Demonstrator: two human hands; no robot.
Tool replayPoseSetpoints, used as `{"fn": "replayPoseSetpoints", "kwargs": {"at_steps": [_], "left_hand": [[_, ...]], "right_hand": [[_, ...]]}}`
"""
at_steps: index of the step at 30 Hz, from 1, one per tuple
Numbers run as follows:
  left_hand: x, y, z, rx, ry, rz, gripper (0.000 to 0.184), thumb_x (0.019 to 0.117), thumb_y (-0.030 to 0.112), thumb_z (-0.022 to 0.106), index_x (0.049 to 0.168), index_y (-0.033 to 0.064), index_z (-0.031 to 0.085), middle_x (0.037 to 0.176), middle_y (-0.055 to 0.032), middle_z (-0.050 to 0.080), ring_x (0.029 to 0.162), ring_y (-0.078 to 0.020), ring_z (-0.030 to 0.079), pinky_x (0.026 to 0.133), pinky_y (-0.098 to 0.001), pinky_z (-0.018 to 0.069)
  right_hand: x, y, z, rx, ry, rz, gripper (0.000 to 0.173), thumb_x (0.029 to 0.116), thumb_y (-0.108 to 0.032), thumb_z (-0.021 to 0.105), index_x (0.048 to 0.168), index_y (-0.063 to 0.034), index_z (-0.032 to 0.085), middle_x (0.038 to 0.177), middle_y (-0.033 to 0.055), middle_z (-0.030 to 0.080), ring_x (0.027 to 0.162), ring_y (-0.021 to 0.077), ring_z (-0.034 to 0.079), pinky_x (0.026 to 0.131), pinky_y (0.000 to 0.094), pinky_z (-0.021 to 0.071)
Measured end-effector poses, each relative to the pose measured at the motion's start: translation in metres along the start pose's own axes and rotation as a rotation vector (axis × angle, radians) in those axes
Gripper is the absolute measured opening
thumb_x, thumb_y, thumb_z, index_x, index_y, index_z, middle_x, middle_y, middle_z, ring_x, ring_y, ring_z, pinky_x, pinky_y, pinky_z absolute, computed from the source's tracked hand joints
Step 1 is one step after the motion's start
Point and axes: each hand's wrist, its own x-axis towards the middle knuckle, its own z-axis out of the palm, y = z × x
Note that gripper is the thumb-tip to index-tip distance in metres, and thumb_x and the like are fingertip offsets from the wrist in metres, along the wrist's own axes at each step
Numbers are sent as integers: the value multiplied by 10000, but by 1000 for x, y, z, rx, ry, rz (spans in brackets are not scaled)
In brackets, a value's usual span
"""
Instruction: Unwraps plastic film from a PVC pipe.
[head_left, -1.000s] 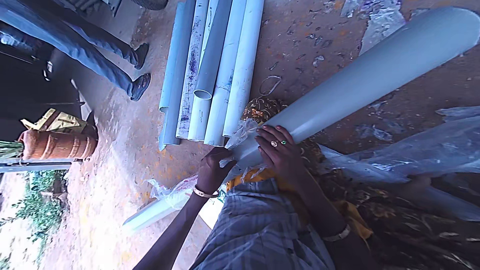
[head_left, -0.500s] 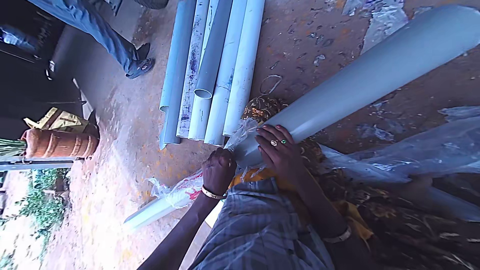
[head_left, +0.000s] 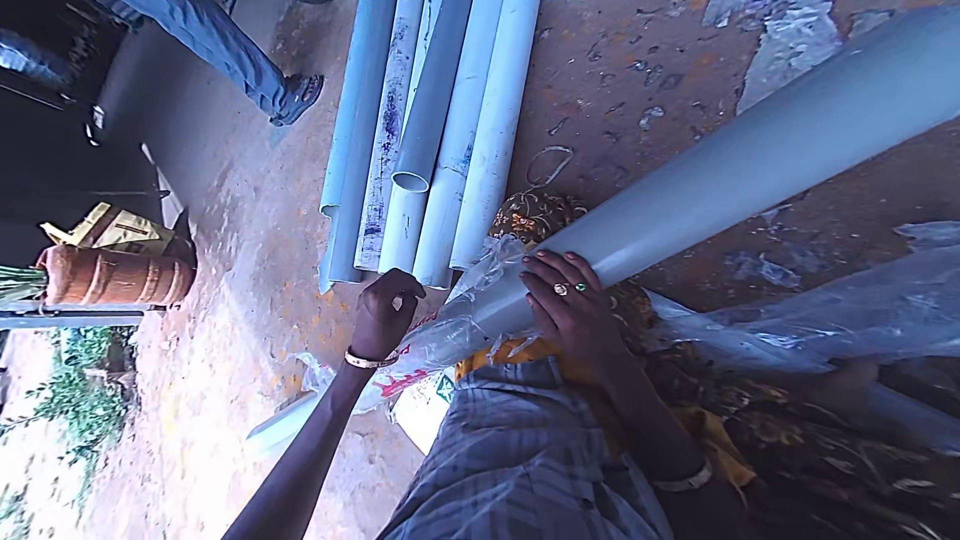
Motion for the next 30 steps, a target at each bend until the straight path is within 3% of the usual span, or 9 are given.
{"fn": "replayPoseSetpoints", "kwargs": {"at_steps": [2, 5, 7, 10, 14, 17, 24, 28, 30], "left_hand": [[-20, 10, 12, -32, -9, 96, 200, 872, 82, 567, 810, -22, 727, 816, -155, 730, 771, -224, 708, 736, -341, 566], [-46, 16, 34, 135, -47, 215, 464, 859, 432, 680, 1082, 37, 775, 1074, -190, 739, 979, -341, 711, 864, -451, 562], [-54, 12, 48, 158, -66, 226, 435, 868, 278, 700, 1216, 19, 741, 1251, -247, 696, 1116, -421, 696, 989, -516, 535], [-55, 5, 64, 76, 86, 187, 276, 872, -51, 587, 1078, -39, 770, 1117, -219, 756, 982, -348, 762, 821, -403, 615], [-46, 11, 59, -72, 104, 25, 262, 856, -62, 562, 1013, -59, 773, 990, -197, 775, 886, -316, 773, 786, -434, 614], [-45, 11, 55, -190, 108, -69, 220, 912, -17, 584, 998, -46, 784, 966, -182, 781, 907, -258, 777, 856, -378, 604], [-43, -3, 65, -420, 180, -121, 191, 880, -2, 606, 939, -75, 772, 914, -159, 777, 877, -104, 749, 860, -222, 564], [-38, -11, 72, -552, 214, -97, 179, 870, -12, 614, 930, -87, 764, 913, -151, 774, 904, -51, 730, 891, -173, 540], [-39, -12, 74, -638, 204, -80, 185, 875, -12, 612, 951, -79, 766, 941, -141, 777, 948, -49, 726, 925, -180, 535]], "right_hand": [[-1, 0, 1, 2, 6, 2, 302, 1047, -167, 497, 1136, -29, 750, 1257, 137, 725, 1306, 293, 603, 1171, 437, 346], [-3, 0, 1, -12, 14, 2, 303, 1046, -163, 492, 1141, -30, 748, 1256, 134, 726, 1308, 290, 600, 1176, 427, 336], [-3, 1, 2, -19, 9, 0, 314, 1047, -169, 482, 1143, -26, 745, 1262, 138, 723, 1310, 293, 598, 1178, 428, 331], [-3, 0, 0, -15, 1, 0, 313, 1047, -172, 484, 1138, -27, 745, 1259, 139, 722, 1310, 296, 596, 1174, 433, 332], [-1, -1, -3, -47, -6, -9, 316, 1051, -188, 485, 1152, -38, 744, 1243, 129, 733, 1297, 275, 610, 1164, 415, 345], [-1, 0, -4, -85, -8, -25, 306, 1055, -201, 489, 1143, -58, 744, 1232, 113, 740, 1293, 248, 611, 1163, 385, 339], [3, -11, -6, -54, -24, 41, 268, 1050, -199, 507, 1103, -87, 744, 1202, 146, 734, 1292, 271, 596, 1193, 414, 278], [7, -59, 6, -25, -61, 101, 268, 1035, -379, 576, 1036, -143, 704, 916, 86, 602, 974, 255, 579, 1139, 445, 299], [8, -75, 18, -122, -110, 111, 272, 1004, -370, 615, 994, -120, 722, 882, 89, 645, 921, 272, 605, 1100, 481, 314]]}}
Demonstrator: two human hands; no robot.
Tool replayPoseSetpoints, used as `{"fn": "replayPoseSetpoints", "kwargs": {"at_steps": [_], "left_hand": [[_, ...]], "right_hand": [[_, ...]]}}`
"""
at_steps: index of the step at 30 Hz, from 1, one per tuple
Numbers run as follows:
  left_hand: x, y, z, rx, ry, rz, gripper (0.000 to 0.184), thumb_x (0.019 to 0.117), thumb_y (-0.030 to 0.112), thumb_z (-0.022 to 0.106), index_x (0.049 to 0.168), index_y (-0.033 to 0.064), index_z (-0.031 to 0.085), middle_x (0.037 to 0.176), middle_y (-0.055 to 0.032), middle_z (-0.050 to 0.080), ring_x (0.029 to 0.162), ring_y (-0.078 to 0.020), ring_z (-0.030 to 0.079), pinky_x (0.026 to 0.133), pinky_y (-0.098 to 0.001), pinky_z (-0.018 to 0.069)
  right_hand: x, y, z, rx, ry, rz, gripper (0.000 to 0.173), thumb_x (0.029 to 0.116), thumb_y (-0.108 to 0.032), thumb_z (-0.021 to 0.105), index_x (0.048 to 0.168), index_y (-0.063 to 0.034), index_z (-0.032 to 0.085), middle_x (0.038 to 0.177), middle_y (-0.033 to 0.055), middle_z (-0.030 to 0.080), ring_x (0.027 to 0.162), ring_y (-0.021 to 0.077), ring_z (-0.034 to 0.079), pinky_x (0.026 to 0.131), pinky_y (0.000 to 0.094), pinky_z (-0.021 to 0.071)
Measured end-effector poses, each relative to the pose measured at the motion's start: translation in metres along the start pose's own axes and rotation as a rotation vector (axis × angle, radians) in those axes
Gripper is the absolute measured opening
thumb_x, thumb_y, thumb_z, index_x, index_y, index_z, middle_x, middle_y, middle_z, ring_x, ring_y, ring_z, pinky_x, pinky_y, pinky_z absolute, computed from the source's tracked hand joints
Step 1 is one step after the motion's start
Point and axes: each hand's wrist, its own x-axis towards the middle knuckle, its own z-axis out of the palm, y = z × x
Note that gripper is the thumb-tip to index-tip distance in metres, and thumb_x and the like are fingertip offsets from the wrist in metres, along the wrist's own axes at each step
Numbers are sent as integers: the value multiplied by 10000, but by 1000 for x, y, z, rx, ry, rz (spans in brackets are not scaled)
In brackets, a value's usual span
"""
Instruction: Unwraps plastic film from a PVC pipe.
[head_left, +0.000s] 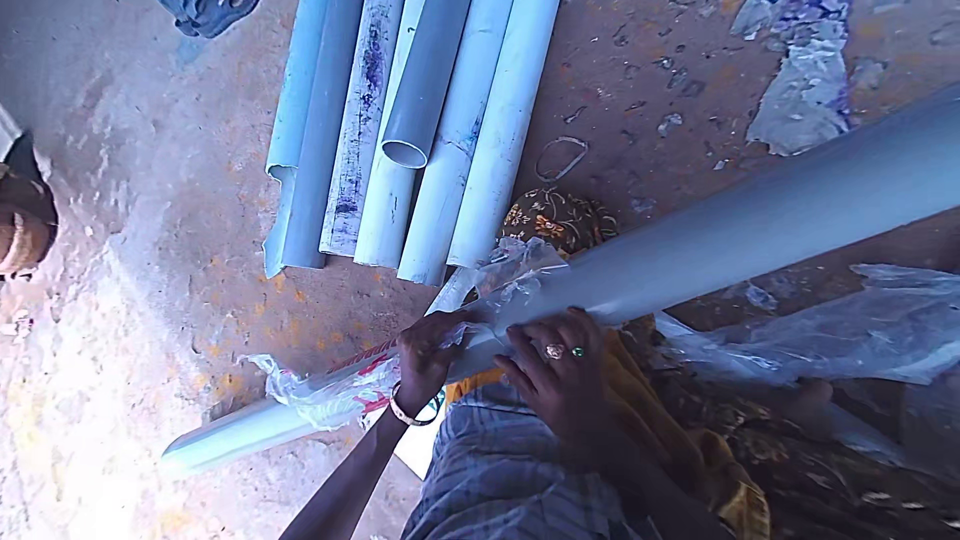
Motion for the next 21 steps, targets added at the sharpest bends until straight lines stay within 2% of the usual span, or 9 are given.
{"fn": "replayPoseSetpoints", "kwargs": {"at_steps": [6, 9, 11, 12, 15, 18, 19, 20, 21], "left_hand": [[-4, -5, -3, -202, -49, 4, 223, 936, 38, 561, 982, -70, 750, 1015, -126, 782, 1040, -81, 722, 989, -229, 533], [-5, -5, -3, -255, -39, -22, 212, 952, 50, 565, 966, -47, 752, 1005, -99, 784, 1035, -67, 721, 977, -228, 544], [-5, -6, -4, -298, -40, -20, 214, 971, 69, 559, 970, -32, 748, 1015, -78, 781, 1040, -52, 712, 973, -221, 546], [-6, -7, -5, -320, -44, -18, 223, 970, 62, 545, 972, -33, 746, 1025, -80, 782, 1051, -57, 712, 978, -223, 544], [-5, -9, -6, -374, -46, -38, 229, 943, 27, 529, 961, -45, 745, 1024, -89, 782, 1052, -67, 712, 976, -229, 543], [2, -10, -9, -428, -7, -119, 224, 898, -23, 547, 973, -25, 758, 1025, -18, 787, 1024, -21, 710, 947, -216, 563], [9, -13, -9, -431, 32, -161, 232, 879, -49, 551, 957, -18, 767, 996, 10, 788, 983, -5, 712, 913, -212, 577], [17, -17, -10, -425, 73, -209, 241, 866, -69, 547, 931, -11, 772, 951, 33, 786, 929, 7, 713, 874, -208, 586], [22, -19, -13, -417, 92, -262, 238, 882, -77, 551, 904, 12, 771, 906, 58, 777, 879, 17, 709, 839, -204, 591]], "right_hand": [[12, -33, 15, -196, -90, 31, 144, 955, -155, 621, 885, -90, 729, 844, 90, 687, 868, 277, 628, 952, 440, 399], [22, -49, 11, -265, -163, 118, 122, 875, -40, 617, 842, -20, 733, 774, 130, 699, 720, 260, 691, 685, 331, 552], [23, -58, 9, -131, -246, 320, 159, 893, -58, 595, 891, 37, 723, 623, 114, 638, 511, 224, 637, 464, 312, 498], [25, -62, 5, 9, -314, 458, 193, 913, -76, 570, 932, 55, 711, 588, 105, 611, 455, 206, 594, 418, 314, 463], [31, -58, -8, 500, -479, 788, 216, 991, -73, 514, 1032, 74, 667, 661, 40, 540, 516, 41, 422, 495, 178, 374], [26, -60, -29, 863, -700, 838, 193, 1005, -75, 493, 902, 34, 615, 626, -69, 400, 527, -76, 317, 503, 94, 270], [33, -67, -42, 953, -881, 832, 228, 1018, -64, 502, 850, 44, 611, 617, -35, 428, 538, -43, 351, 521, 125, 296], [61, -75, -59, 955, -1112, 873, 233, 1013, -7, 516, 868, 126, 643, 636, 67, 535, 581, 33, 438, 584, 187, 366], [111, -82, -76, 889, -1460, 960, 210, 1027, 41, 473, 1023, 162, 644, 807, 128, 664, 746, 59, 563, 772, 175, 451]]}}
